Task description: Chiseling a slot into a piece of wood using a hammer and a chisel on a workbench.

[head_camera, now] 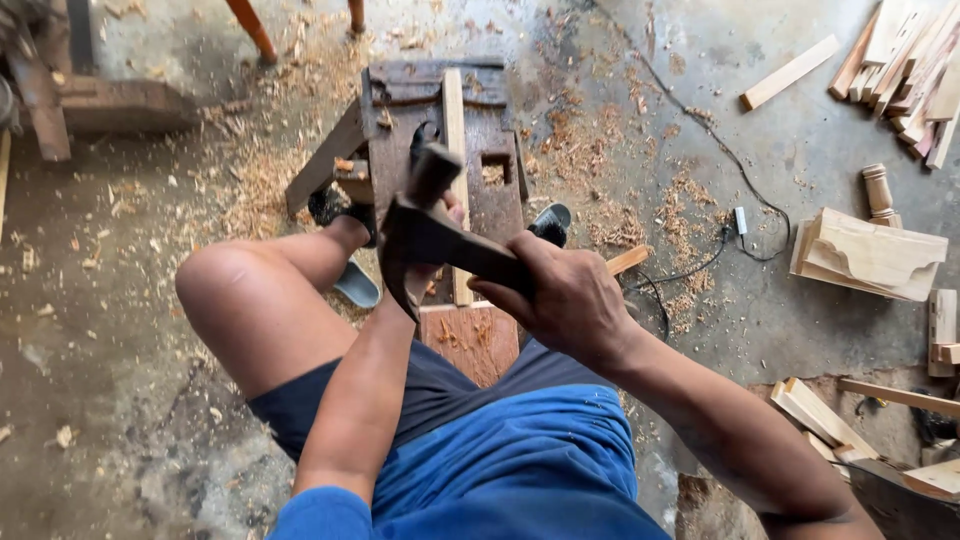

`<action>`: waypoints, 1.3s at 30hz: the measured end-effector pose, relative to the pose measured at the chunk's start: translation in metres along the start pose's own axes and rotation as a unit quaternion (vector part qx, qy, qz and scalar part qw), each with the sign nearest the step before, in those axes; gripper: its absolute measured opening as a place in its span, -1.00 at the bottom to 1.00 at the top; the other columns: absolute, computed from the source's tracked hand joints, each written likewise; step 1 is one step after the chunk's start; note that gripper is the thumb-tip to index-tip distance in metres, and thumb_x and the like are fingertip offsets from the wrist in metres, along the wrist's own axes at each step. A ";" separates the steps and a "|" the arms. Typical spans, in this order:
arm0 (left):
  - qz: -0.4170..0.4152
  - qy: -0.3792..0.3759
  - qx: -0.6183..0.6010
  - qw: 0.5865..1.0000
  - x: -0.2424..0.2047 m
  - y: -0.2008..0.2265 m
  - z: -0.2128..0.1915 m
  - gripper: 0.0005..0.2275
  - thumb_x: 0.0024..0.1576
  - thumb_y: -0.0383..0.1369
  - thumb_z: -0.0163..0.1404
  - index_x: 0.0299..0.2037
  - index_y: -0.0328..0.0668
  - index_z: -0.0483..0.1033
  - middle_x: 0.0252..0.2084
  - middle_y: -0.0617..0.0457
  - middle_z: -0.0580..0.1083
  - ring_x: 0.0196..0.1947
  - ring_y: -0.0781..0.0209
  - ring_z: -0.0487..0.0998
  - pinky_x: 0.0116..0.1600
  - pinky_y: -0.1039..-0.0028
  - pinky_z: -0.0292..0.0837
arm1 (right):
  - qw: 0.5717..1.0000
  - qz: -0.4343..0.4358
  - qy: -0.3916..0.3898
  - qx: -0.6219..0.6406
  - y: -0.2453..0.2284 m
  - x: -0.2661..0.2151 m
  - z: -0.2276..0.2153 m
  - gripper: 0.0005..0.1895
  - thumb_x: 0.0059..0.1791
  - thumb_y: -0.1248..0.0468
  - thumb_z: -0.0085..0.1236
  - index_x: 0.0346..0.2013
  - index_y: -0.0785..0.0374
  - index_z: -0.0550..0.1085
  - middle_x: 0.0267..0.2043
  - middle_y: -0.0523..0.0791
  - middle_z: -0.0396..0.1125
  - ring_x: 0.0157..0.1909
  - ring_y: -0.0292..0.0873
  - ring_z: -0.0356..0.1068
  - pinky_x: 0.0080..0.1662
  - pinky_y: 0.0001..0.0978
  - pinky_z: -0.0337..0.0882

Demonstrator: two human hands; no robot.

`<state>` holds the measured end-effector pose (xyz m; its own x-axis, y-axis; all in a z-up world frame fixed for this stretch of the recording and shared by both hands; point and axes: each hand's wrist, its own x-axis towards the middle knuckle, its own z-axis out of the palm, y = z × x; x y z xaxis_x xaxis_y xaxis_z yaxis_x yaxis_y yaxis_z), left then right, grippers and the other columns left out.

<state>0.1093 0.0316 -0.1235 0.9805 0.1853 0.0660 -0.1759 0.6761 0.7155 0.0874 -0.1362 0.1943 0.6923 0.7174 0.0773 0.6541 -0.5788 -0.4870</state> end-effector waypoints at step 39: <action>0.180 0.016 0.384 0.905 0.043 0.065 0.079 -0.84 0.06 -0.35 0.24 -0.33 -0.25 0.55 -0.41 0.08 0.58 -0.38 0.33 0.61 -0.24 0.48 0.56 | 0.978 0.154 0.086 0.111 0.040 -0.019 0.036 -0.52 0.09 -0.12 0.11 -0.20 0.29 0.45 -0.48 0.04 0.42 -0.41 -0.03 0.46 -0.35 -0.18 0.41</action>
<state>0.1471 0.0274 -0.0193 0.8663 0.3237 0.3803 -0.3592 -0.1253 0.9248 0.0895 -0.1596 0.1422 0.8998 0.4351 0.0328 0.3369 -0.6450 -0.6859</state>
